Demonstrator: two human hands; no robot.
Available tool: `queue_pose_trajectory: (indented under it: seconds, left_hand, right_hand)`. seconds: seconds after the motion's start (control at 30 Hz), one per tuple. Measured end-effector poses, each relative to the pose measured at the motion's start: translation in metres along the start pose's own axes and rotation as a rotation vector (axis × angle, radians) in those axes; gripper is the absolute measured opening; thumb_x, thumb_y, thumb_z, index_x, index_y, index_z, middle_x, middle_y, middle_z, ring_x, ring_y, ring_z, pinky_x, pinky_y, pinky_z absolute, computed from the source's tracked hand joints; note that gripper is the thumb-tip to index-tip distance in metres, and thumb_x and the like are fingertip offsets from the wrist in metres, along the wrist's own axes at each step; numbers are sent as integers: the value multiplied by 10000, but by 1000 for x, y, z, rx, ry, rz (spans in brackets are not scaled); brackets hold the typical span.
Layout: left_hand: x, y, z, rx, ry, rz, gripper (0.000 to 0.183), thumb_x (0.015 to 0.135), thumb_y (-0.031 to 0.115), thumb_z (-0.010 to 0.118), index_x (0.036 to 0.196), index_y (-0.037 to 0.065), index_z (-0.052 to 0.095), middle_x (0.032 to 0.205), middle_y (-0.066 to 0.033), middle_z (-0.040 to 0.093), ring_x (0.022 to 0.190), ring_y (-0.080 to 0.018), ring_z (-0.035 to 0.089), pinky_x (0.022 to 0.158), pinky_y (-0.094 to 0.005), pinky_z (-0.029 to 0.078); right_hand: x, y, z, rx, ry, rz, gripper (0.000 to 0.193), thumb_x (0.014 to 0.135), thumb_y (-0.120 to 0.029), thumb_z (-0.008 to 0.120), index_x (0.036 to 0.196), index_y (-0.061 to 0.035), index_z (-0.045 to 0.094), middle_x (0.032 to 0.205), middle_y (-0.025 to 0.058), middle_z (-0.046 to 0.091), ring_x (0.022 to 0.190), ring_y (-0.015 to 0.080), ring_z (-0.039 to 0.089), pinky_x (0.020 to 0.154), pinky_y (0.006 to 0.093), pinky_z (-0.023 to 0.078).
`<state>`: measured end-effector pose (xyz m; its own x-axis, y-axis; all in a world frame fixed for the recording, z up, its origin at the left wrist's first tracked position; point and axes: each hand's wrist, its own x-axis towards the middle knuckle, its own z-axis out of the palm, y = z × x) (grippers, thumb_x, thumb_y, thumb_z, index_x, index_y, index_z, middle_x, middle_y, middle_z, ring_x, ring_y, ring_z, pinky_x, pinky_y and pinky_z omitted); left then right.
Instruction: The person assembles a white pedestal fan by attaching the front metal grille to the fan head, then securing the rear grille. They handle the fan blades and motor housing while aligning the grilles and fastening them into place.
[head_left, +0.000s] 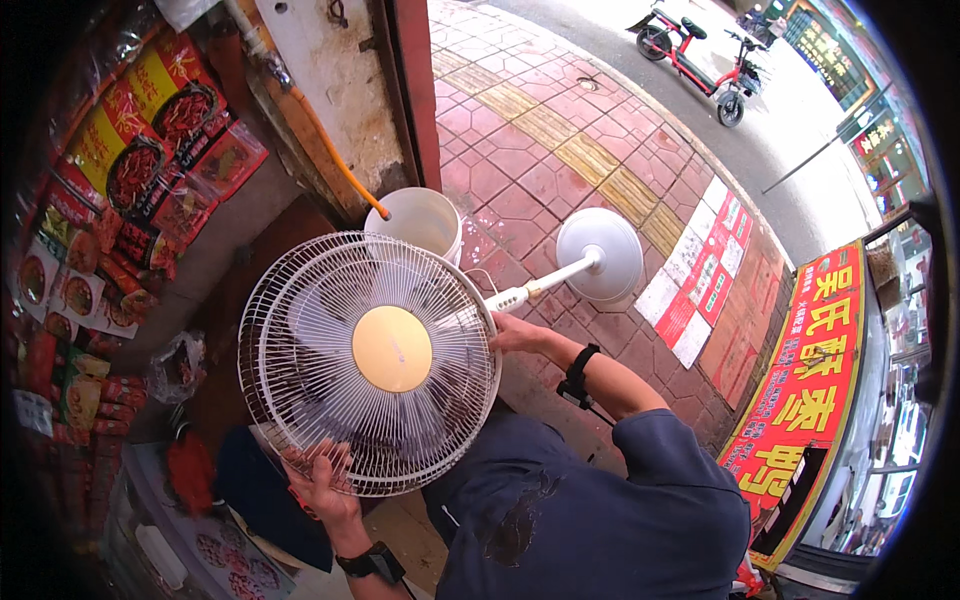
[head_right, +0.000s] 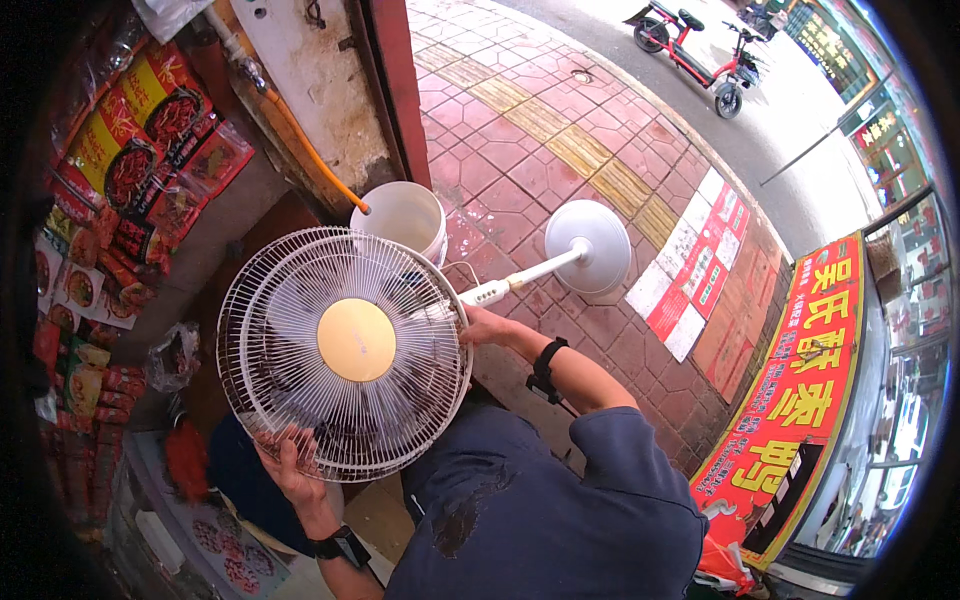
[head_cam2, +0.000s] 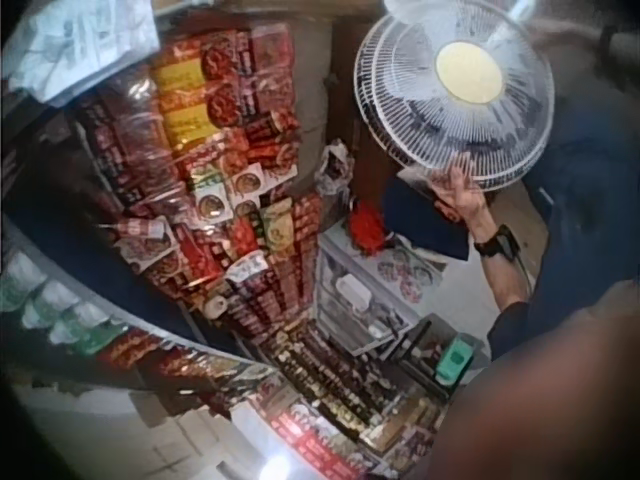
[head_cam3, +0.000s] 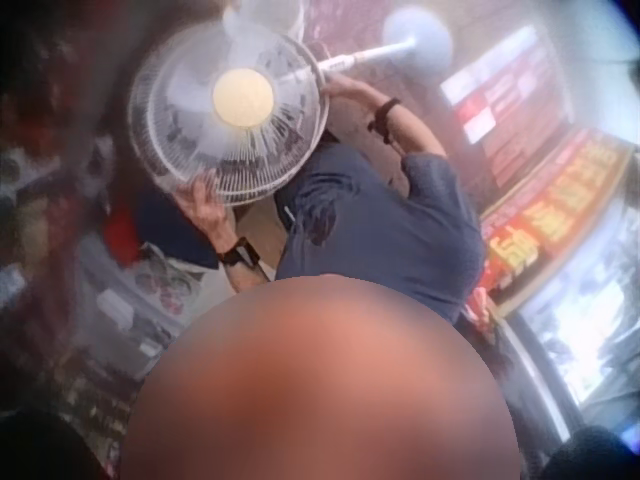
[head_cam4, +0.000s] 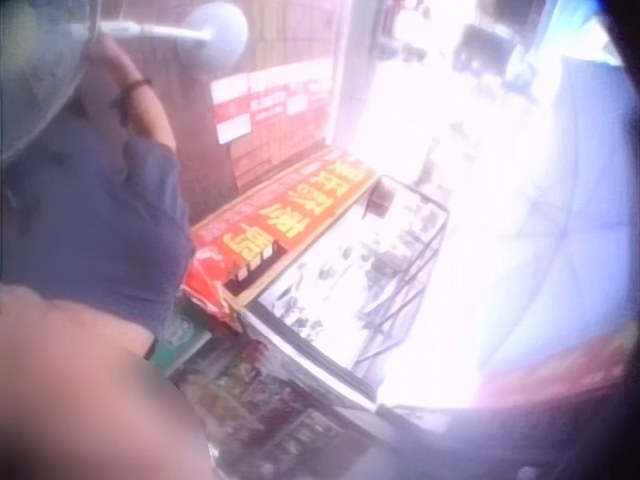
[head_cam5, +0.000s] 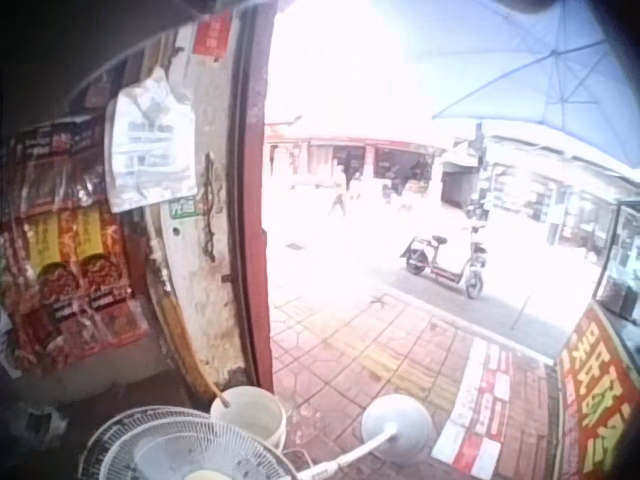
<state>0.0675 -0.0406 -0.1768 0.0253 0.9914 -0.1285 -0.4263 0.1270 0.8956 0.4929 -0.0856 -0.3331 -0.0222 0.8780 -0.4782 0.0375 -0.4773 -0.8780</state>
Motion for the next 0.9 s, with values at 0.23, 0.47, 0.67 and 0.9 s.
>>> queue_pose_trajectory:
  seconds: [0.23, 0.47, 0.67, 0.9]
  left_hand:
    - [13, -22, -19, -65, -14, -80, 521, 922, 21, 715, 1365, 109, 456, 1109, -170, 702, 853, -300, 721, 709, -388, 617]
    - [19, -30, -53, -100, 16, -147, 524, 922, 49, 746, 1358, 149, 473, 1114, -169, 719, 884, -318, 743, 708, -395, 629]
    - [26, -26, -58, -102, -120, -160, 502, 939, 90, 757, 1370, 157, 509, 1163, -134, 723, 955, -286, 727, 736, -373, 607]
    - [42, -19, -53, -92, -67, -186, 497, 914, 65, 772, 1309, 173, 489, 1082, -151, 727, 851, -317, 748, 696, -397, 630]
  right_hand:
    - [-5, -2, 6, 19, -38, -6, 625, 880, -183, 719, 1459, -105, 499, 1136, 14, 640, 955, 125, 599, 718, 277, 521]
    - [-17, -4, -4, 115, -121, 47, 656, 871, -83, 717, 1484, -91, 483, 1251, 71, 653, 1059, 189, 649, 798, 325, 588]
    - [-18, -7, -11, 238, -245, 56, 771, 906, -43, 673, 1600, -120, 346, 1422, 69, 580, 1213, 197, 580, 870, 339, 582]
    - [-19, -14, -17, 251, -256, 73, 752, 899, -1, 652, 1588, -79, 362, 1487, 101, 551, 1257, 236, 586, 965, 378, 558]
